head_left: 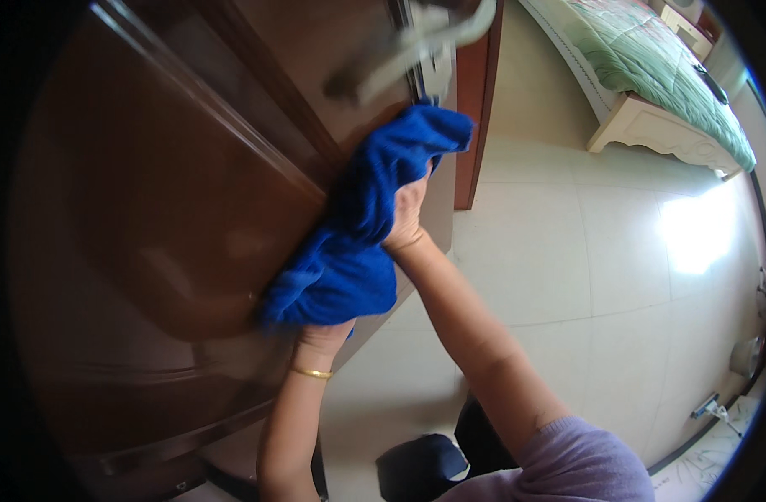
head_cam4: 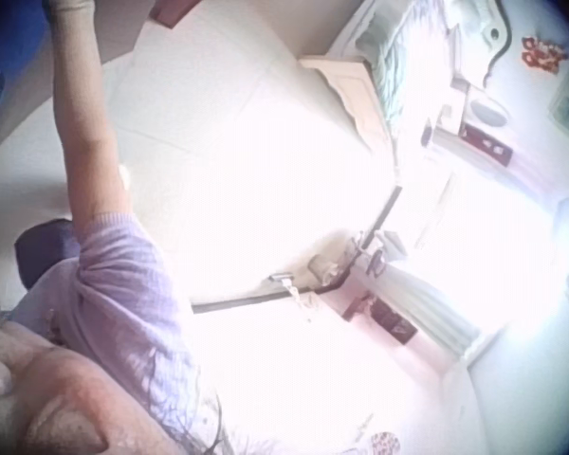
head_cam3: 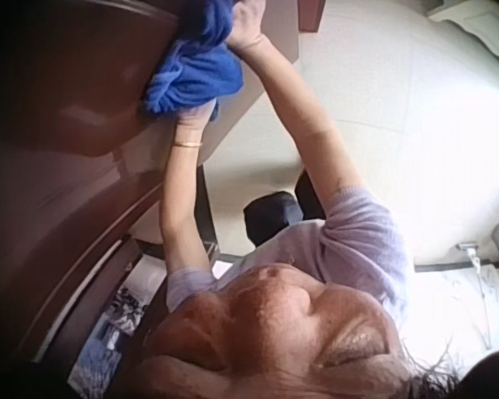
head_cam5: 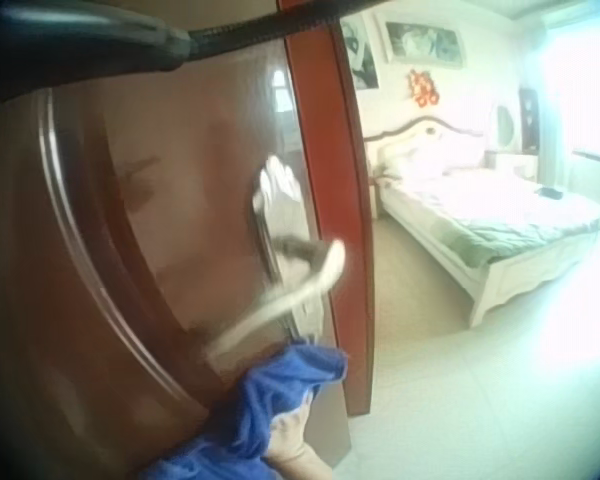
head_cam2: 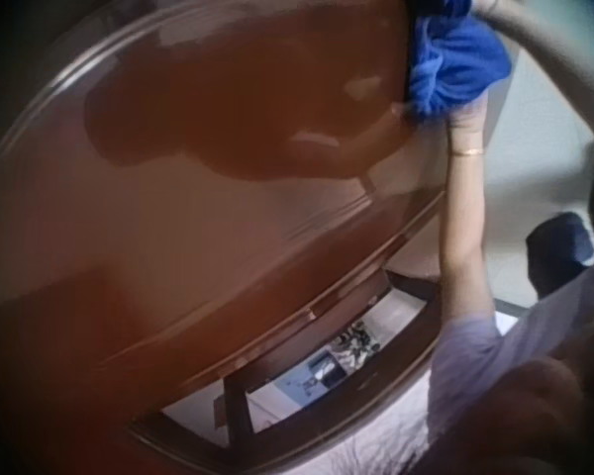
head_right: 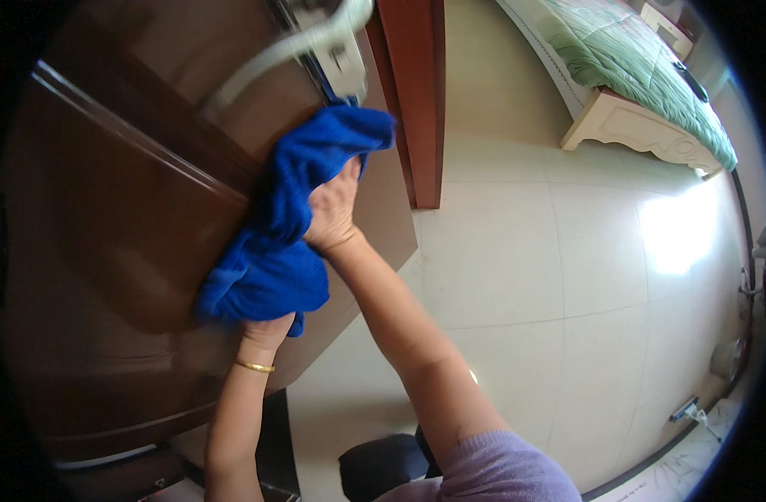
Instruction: The person cleans a bedroom by wiping a laptop, a bed headboard, and a wardrobe with a blue cloth. They dip the cloth into a bucket of water to wet it before wiping the surfaces.
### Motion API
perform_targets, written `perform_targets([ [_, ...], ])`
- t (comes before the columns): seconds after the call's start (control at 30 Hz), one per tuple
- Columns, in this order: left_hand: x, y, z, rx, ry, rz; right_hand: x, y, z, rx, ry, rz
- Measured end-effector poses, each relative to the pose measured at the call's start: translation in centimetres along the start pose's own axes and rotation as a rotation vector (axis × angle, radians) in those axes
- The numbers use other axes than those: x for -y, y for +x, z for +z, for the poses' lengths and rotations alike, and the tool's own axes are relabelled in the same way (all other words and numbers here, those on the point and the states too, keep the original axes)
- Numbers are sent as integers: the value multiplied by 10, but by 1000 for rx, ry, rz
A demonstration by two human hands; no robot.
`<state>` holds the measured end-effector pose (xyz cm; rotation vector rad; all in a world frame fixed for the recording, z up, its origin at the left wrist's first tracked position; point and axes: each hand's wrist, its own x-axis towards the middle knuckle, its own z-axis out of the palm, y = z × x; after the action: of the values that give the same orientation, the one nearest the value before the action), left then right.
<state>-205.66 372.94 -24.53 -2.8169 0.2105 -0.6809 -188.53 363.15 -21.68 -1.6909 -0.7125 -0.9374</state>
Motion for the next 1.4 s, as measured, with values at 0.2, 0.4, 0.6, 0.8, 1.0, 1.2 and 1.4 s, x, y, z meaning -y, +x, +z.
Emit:
perform_targets([
  [0.2,-44,9,91,-54,-267,15,-96,-126,39,-214,72,527],
  [0.4,-54,-69,181,106,-74,172,-128,-300,67,127,156,766],
  [0.6,-17,-72,95,-147,-77,90,-66,-209,68,16,-135,399],
  [0.8,37,-66,-59,-319,182,-122,79,-35,49,-234,-25,-71],
  [1.0,80,-124,-129,-572,490,-286,237,39,30,-302,75,-524],
  [1.2,104,-252,-122,-529,723,-683,355,-20,74,-152,356,-912],
  [1.4,49,-348,-16,-274,247,-1041,327,-170,95,282,295,-1245],
])
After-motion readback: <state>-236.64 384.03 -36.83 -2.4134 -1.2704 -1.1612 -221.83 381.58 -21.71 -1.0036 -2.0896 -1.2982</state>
